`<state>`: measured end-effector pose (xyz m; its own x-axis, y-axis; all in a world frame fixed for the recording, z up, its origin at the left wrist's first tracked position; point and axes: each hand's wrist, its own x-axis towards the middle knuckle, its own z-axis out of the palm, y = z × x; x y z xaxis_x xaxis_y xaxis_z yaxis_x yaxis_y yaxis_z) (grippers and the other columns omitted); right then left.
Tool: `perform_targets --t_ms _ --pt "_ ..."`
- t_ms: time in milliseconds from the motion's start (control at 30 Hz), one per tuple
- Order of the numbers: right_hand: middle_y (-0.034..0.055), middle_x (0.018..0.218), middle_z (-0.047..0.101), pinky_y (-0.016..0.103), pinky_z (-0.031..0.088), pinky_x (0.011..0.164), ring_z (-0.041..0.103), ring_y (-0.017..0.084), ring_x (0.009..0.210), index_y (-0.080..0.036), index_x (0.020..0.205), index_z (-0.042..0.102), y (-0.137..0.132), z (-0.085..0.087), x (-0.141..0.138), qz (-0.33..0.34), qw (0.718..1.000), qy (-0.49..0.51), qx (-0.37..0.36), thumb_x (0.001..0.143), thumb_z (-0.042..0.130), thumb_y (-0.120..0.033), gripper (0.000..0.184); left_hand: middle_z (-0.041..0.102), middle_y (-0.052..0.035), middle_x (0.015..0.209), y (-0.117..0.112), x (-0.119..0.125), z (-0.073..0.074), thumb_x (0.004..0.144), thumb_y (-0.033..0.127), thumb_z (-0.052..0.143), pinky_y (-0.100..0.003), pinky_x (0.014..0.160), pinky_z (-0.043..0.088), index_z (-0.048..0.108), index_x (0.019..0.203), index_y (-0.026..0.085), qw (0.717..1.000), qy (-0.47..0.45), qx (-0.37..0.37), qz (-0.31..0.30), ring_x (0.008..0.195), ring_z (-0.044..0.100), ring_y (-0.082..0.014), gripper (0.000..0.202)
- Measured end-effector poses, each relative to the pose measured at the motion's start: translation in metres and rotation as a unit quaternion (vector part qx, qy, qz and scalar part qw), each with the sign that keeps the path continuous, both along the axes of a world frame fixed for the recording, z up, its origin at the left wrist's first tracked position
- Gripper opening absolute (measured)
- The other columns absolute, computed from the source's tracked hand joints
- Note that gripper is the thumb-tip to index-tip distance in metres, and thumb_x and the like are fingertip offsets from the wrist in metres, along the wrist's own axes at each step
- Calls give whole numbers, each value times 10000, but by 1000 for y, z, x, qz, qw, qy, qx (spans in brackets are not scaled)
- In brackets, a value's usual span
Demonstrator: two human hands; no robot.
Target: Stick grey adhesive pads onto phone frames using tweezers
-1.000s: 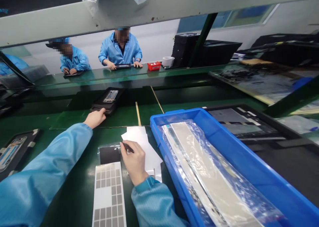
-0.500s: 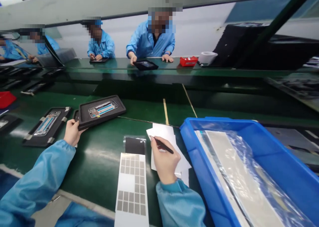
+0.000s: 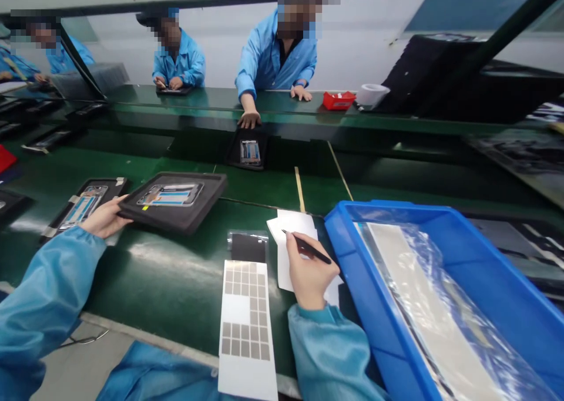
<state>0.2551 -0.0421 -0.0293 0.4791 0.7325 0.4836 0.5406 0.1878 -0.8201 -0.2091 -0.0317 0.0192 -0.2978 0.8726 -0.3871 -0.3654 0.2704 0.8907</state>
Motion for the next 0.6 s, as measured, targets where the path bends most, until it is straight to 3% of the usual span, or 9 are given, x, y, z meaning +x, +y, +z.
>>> perform_targets --t_ms 167,267,367,433,500,533,600 --pt "85 789 773 337 612 609 713 209 632 -150 813 762 -1 -2 -2 15 1000 -3 14 777 767 -397 250 758 -74 1049 9 2 0 714 194 814 -303 764 612 632 1259 137 965 83 -45 -244 901 706 -211 577" --pt "71 770 766 331 609 605 714 202 649 -157 817 754 -2 0 -5 30 999 5 18 776 771 -362 210 732 -67 1179 22 16 4 742 336 834 -363 899 565 587 1329 149 917 131 -75 -369 1027 673 -218 664" --pt "56 794 770 339 616 656 726 199 705 -177 832 748 -11 7 -7 69 996 51 2 776 784 -327 164 696 -46 1266 42 30 19 763 422 820 -392 989 506 576 1341 157 865 183 -86 -458 1093 626 -199 681" --pt "44 807 773 342 620 690 733 198 736 -198 824 747 -24 15 -9 115 990 74 -28 776 794 -306 127 703 -28 1247 52 43 31 826 448 754 -395 1020 479 607 1299 152 809 305 -47 -501 1099 606 -183 576" --pt "33 813 777 339 624 708 739 199 751 -218 809 753 -43 24 -9 177 979 71 -73 780 797 -288 88 717 -53 1185 54 64 42 961 440 559 -418 1012 480 639 1247 123 702 504 45 -501 1077 609 -197 434" --pt "29 806 778 339 628 715 743 201 752 -223 797 754 -53 28 -9 208 971 67 -95 771 805 -279 80 707 -80 1184 49 79 46 999 398 474 -436 1021 470 642 1236 105 664 567 85 -481 1094 604 -216 412" --pt "28 815 785 337 635 733 751 206 765 -229 803 758 -74 31 -7 269 951 56 -141 764 814 -269 79 655 -97 1268 29 118 48 1014 304 400 -431 1069 433 608 1286 125 642 602 137 -454 1184 569 -233 386"
